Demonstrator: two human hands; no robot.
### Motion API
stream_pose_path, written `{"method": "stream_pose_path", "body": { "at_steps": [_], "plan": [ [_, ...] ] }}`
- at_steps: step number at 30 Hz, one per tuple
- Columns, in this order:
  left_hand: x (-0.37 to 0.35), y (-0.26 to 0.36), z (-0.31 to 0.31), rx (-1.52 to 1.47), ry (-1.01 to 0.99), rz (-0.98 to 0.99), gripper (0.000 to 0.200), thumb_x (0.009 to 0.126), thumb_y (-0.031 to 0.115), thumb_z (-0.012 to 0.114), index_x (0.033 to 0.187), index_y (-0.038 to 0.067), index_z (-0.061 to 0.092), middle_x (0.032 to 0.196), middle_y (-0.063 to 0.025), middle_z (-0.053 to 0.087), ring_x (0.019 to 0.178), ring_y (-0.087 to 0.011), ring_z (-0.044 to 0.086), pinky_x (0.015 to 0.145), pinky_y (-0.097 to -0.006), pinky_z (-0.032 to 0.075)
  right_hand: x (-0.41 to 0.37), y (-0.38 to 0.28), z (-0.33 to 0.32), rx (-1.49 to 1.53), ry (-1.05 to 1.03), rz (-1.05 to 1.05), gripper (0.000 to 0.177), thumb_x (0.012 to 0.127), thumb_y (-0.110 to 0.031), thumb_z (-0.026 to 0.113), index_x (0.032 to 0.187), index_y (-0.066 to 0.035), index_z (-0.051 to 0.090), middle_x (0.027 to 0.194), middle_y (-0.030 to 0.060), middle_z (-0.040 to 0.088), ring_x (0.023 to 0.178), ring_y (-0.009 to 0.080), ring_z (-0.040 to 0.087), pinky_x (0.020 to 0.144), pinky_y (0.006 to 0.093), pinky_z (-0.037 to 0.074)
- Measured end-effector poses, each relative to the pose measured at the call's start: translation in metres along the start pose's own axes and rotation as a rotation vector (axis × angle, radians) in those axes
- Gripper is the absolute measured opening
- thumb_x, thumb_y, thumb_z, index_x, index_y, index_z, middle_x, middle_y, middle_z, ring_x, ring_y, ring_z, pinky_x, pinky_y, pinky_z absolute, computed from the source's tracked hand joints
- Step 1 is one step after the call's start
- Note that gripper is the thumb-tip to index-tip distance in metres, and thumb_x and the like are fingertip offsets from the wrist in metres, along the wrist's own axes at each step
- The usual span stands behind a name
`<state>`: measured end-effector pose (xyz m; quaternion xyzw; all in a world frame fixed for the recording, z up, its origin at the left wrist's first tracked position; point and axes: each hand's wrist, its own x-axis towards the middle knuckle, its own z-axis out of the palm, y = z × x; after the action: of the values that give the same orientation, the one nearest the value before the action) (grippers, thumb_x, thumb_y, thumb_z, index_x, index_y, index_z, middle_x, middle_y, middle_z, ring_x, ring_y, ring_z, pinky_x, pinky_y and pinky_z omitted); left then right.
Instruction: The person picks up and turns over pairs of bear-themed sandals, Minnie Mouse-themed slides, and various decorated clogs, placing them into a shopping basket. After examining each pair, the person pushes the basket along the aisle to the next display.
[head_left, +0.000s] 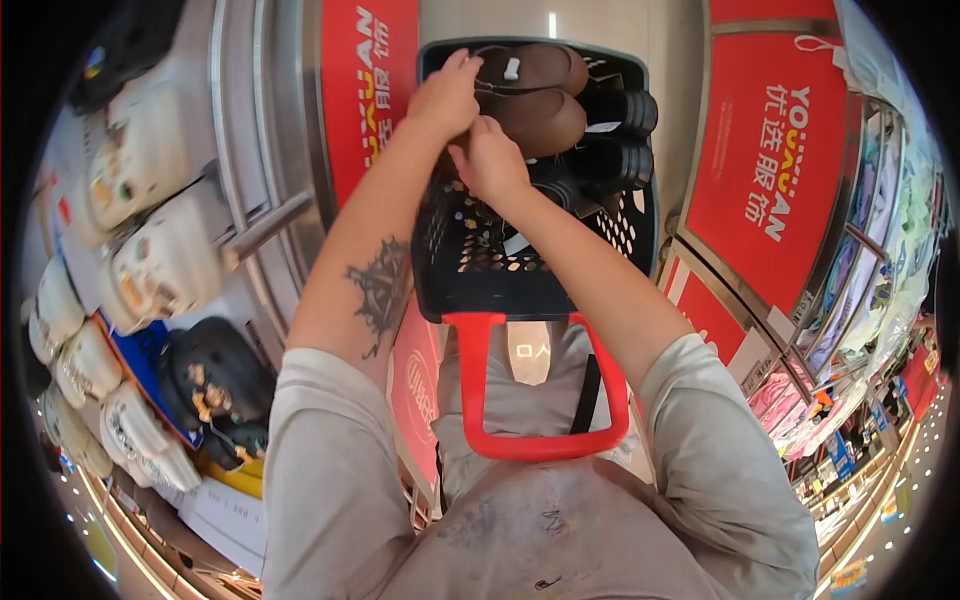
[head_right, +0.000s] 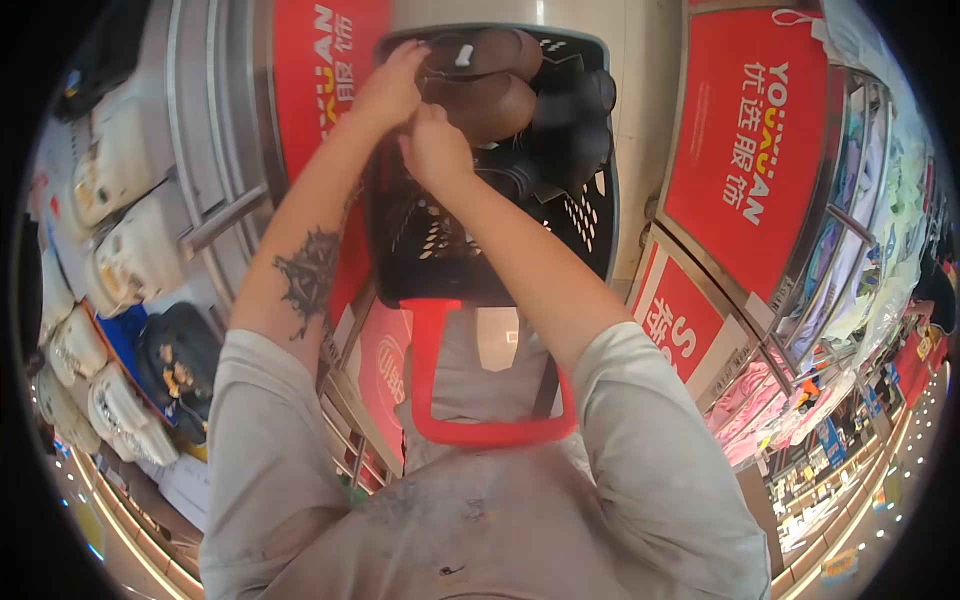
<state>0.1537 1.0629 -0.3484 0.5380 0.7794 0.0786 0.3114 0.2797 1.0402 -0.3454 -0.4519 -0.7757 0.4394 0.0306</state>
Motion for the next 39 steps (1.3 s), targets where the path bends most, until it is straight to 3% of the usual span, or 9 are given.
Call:
{"method": "stream_pose_path", "body": {
  "at_steps": [3,6,10,12,14,18,23,28,39],
  "plan": [
    [0.025,-0.022,0.016,0.204,-0.213,0.17,0.054,0.071,-0.001,0.06,0.122,0.014,0.055,0.139,-0.0028,0.041,0.114,-0.0282,0.052,0.093,-0.0413,0.045,0.019,0.009,0.014,0.111,-0.127,0.114,0.031,0.083,-0.025,0.06,0.099,0.001,0.056,0.092,0.0214,0.063,0.085,0.038,0.062,0.075,0.047,0.049],
    [0.035,-0.026,0.014,0.359,-0.283,0.216,0.035,0.077,0.003,0.053,0.111,0.009,0.059,0.116,-0.0078,0.058,0.106,-0.0315,0.056,0.087,-0.0404,0.047,0.019,-0.003,0.016,0.09,-0.049,0.295,0.029,0.085,-0.03,0.059,0.09,-0.002,0.063,0.083,0.0202,0.065,0.083,0.037,0.063,0.072,0.0456,0.049],
    [0.034,-0.002,0.008,0.503,-0.281,0.108,0.025,0.077,0.007,0.055,0.101,0.008,0.063,0.105,-0.0071,0.06,0.106,-0.0285,0.056,0.085,-0.041,0.045,0.012,-0.009,0.003,0.078,-0.05,0.406,0.029,0.083,-0.033,0.06,0.086,-0.004,0.065,0.081,0.0206,0.065,0.08,0.0379,0.063,0.069,0.0457,0.049],
    [0.02,0.013,-0.005,0.71,-0.158,0.408,0.016,0.077,0.012,0.056,0.089,0.01,0.067,0.097,-0.005,0.063,0.105,-0.0235,0.054,0.085,-0.0388,0.041,-0.002,-0.013,-0.013,0.07,-0.023,0.395,0.03,0.083,-0.033,0.06,0.085,-0.003,0.065,0.081,0.0211,0.064,0.079,0.0389,0.062,0.069,0.0465,0.049],
    [-0.002,0.04,-0.02,0.765,-0.107,0.45,0.013,0.077,0.014,0.057,0.084,0.012,0.068,0.093,-0.0035,0.063,0.104,-0.0217,0.052,0.086,-0.0382,0.038,-0.022,-0.014,-0.045,0.057,-0.042,0.361,0.032,0.081,-0.033,0.061,0.081,-0.001,0.063,0.081,0.0237,0.063,0.08,0.0411,0.061,0.07,0.0476,0.048],
    [-0.06,0.089,-0.065,0.689,0.034,0.467,0.01,0.073,0.016,0.061,0.076,0.012,0.069,0.085,-0.0037,0.063,0.102,-0.0227,0.05,0.091,-0.0483,0.031,-0.085,-0.021,-0.117,0.008,-0.03,0.091,0.031,0.082,-0.031,0.057,0.08,0.001,0.059,0.085,0.0218,0.061,0.081,0.0402,0.059,0.073,0.0474,0.046],
    [-0.172,0.151,-0.138,0.564,0.081,0.316,0.01,0.067,0.016,0.067,0.074,0.01,0.07,0.081,-0.008,0.063,0.101,-0.0257,0.05,0.091,-0.064,0.031,-0.158,-0.052,-0.189,-0.079,-0.023,-0.293,0.025,0.08,-0.025,0.062,0.074,-0.002,0.054,0.073,0.0153,0.057,0.066,0.0367,0.058,0.057,0.0435,0.046],
    [-0.289,0.186,-0.212,0.422,0.248,0.11,0.011,0.061,0.014,0.069,0.069,0.008,0.063,0.076,-0.0048,0.054,0.092,-0.0208,0.051,0.071,-0.0353,0.044,-0.209,-0.127,-0.23,0.011,-0.18,-0.663,0.023,0.078,-0.019,0.064,0.071,-0.002,0.05,0.067,0.0121,0.053,0.056,0.0336,0.054,0.048,0.0387,0.042],
    [-0.495,0.157,-0.312,0.588,0.609,-0.196,0.005,0.067,0.008,0.062,0.07,0.006,0.06,0.073,-0.0064,0.052,0.081,-0.0241,0.054,0.065,-0.036,0.045,-0.257,-0.307,-0.19,0.196,-0.424,-1.206,0.019,0.076,-0.013,0.066,0.071,-0.002,0.052,0.061,0.0116,0.049,0.051,0.0309,0.05,0.045,0.0364,0.038]
  ]
}}
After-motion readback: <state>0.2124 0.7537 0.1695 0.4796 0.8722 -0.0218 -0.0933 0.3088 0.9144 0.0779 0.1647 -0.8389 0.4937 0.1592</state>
